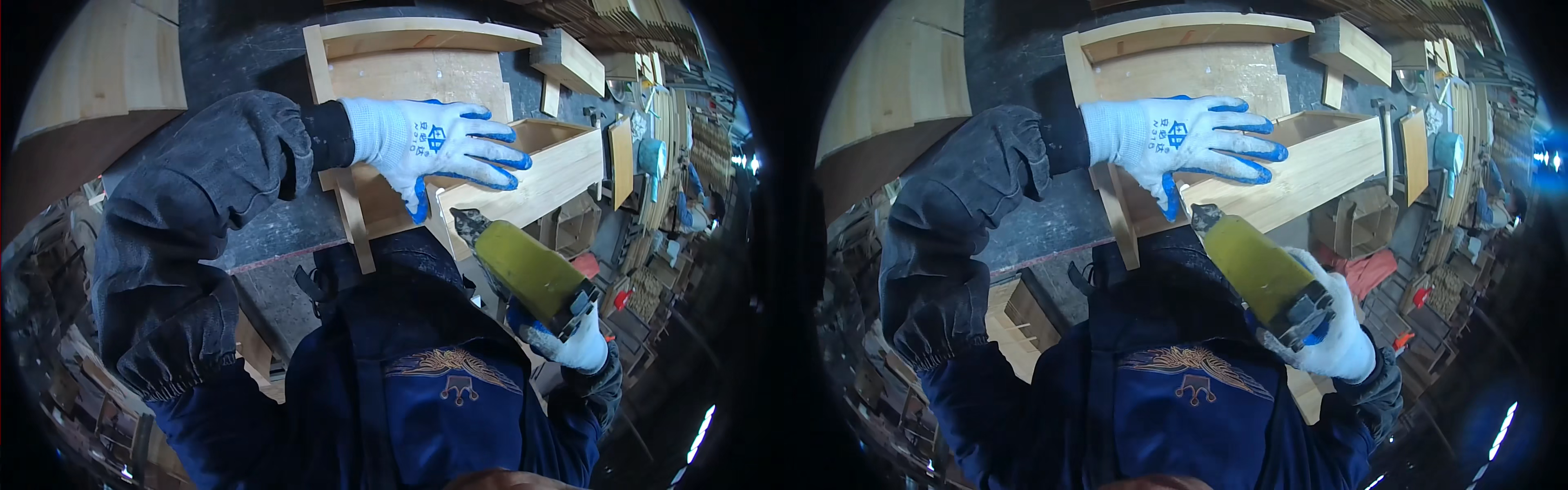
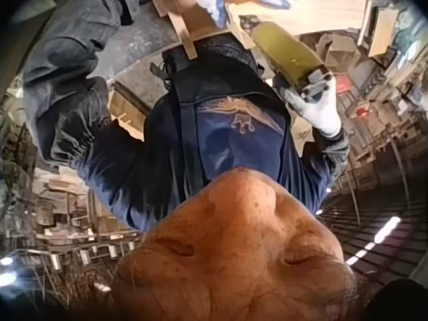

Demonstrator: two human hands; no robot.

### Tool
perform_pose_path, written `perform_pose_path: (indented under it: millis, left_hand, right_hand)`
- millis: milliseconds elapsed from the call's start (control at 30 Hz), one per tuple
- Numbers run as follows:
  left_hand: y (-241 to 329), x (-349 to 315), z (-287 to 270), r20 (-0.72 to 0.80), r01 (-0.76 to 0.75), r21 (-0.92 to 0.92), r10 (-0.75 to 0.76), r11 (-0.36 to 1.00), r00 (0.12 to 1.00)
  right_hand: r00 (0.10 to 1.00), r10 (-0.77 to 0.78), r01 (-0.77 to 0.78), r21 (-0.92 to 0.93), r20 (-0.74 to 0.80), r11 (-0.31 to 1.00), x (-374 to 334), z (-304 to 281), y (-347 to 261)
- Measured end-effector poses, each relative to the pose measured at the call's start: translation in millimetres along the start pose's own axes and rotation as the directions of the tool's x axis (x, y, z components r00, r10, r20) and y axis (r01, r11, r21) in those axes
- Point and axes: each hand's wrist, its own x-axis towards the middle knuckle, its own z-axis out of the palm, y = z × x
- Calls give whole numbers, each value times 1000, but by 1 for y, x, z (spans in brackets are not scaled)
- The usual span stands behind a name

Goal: Assemble wooden boxes by joining precut wooden boards using glue and a pneumatic nail gun.

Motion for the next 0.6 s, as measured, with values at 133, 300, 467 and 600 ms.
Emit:
perform_pose_path:
  millis: [133,300,467,600]
  left_hand:
    - [-5,4,4,6,-62,73,62,995,998]
    - [-9,7,10,-18,-91,44,91,995,996]
    - [-9,10,13,-23,-83,34,84,996,996]
    - [-12,10,13,-31,-104,20,105,994,994]
  right_hand:
    - [993,-108,100,-140,-52,985,0,7,9]
    - [1000,-14,11,-148,-19,989,3,8,0]
    - [985,-167,172,-124,51,977,-2,1,26]
    - [982,-186,186,11,37,983,-2,3,30]
